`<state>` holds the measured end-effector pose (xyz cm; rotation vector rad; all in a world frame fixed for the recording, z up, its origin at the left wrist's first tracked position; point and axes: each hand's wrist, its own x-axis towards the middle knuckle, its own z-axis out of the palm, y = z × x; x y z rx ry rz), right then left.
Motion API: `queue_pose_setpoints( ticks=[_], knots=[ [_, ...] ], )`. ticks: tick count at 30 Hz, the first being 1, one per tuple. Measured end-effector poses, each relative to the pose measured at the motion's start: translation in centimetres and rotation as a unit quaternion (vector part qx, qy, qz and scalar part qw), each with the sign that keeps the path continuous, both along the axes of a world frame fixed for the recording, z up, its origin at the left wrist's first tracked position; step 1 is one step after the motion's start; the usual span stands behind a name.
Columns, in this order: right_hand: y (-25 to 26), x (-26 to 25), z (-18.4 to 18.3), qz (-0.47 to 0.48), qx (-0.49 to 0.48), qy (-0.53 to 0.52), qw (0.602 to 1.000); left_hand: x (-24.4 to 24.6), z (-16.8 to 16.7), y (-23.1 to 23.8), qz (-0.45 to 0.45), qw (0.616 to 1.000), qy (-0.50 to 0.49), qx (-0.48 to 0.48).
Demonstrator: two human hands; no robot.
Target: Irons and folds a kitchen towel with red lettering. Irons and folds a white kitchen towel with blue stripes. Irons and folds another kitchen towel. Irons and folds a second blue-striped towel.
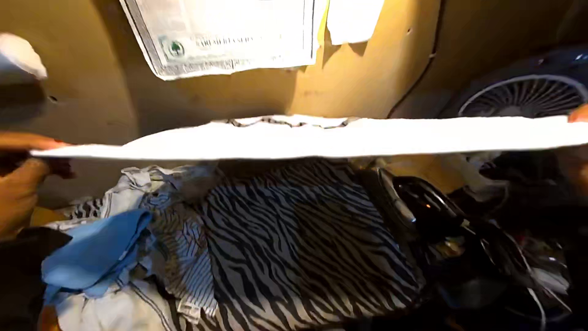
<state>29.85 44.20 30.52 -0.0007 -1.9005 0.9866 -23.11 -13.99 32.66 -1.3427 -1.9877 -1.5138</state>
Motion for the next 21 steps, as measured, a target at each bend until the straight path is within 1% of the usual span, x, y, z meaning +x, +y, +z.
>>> queue_pose_setpoints(
  ticks=[2,3,5,8,10,12,14,15,16,17,18,19,21],
  knots=[
    [-2.2,1.6,-3.9,0.016,0.031,-0.058,0.998,2.3,-4.1,-1.7,0.013,0.998,-0.035,-0.052],
    [-3.2,2.2,-5.7,0.016,0.043,-0.100,0.994,3.9,-5.5,-1.7,0.031,0.995,-0.057,-0.073],
    [-5.9,2.7,-8.8,0.004,0.016,-0.163,0.986,6.7,-7.9,-1.1,0.063,0.988,-0.105,-0.095],
    [-8.4,3.4,-13.5,0.001,-0.038,-0.205,0.978,6.6,-13.9,-2.3,0.053,0.985,-0.103,-0.130],
    [-9.4,4.4,-16.5,0.005,-0.074,-0.224,0.972,8.9,-16.8,-0.9,0.063,0.979,-0.143,-0.133],
    [-10.3,5.3,-19.5,-0.004,-0.106,-0.241,0.965,12.2,-20.2,2.0,0.070,0.966,-0.205,-0.142],
    [-11.4,5.9,-22.1,-0.023,-0.142,-0.259,0.955,14.4,-25.6,4.5,0.055,0.953,-0.237,-0.180],
    [-12.2,6.1,-22.9,-0.038,-0.151,-0.274,0.949,15.0,-28.4,5.4,0.052,0.951,-0.219,-0.210],
    [-13.0,6.1,-23.4,-0.061,-0.144,-0.294,0.943,15.5,-30.5,6.0,0.068,0.952,-0.179,-0.240],
    [-13.9,5.9,-23.4,-0.087,-0.121,-0.319,0.936,15.8,-31.9,6.2,0.090,0.951,-0.137,-0.261],
    [-14.6,5.8,-23.3,-0.110,-0.089,-0.340,0.930,15.8,-32.4,6.2,0.112,0.949,-0.104,-0.277],
    [-15.1,5.7,-23.0,-0.121,-0.062,-0.355,0.925,15.6,-32.3,5.7,0.131,0.943,-0.093,-0.291],
    [-15.8,6.0,-22.7,-0.132,-0.032,-0.370,0.919,14.2,-31.8,3.3,0.155,0.933,-0.101,-0.309]
  ],
)
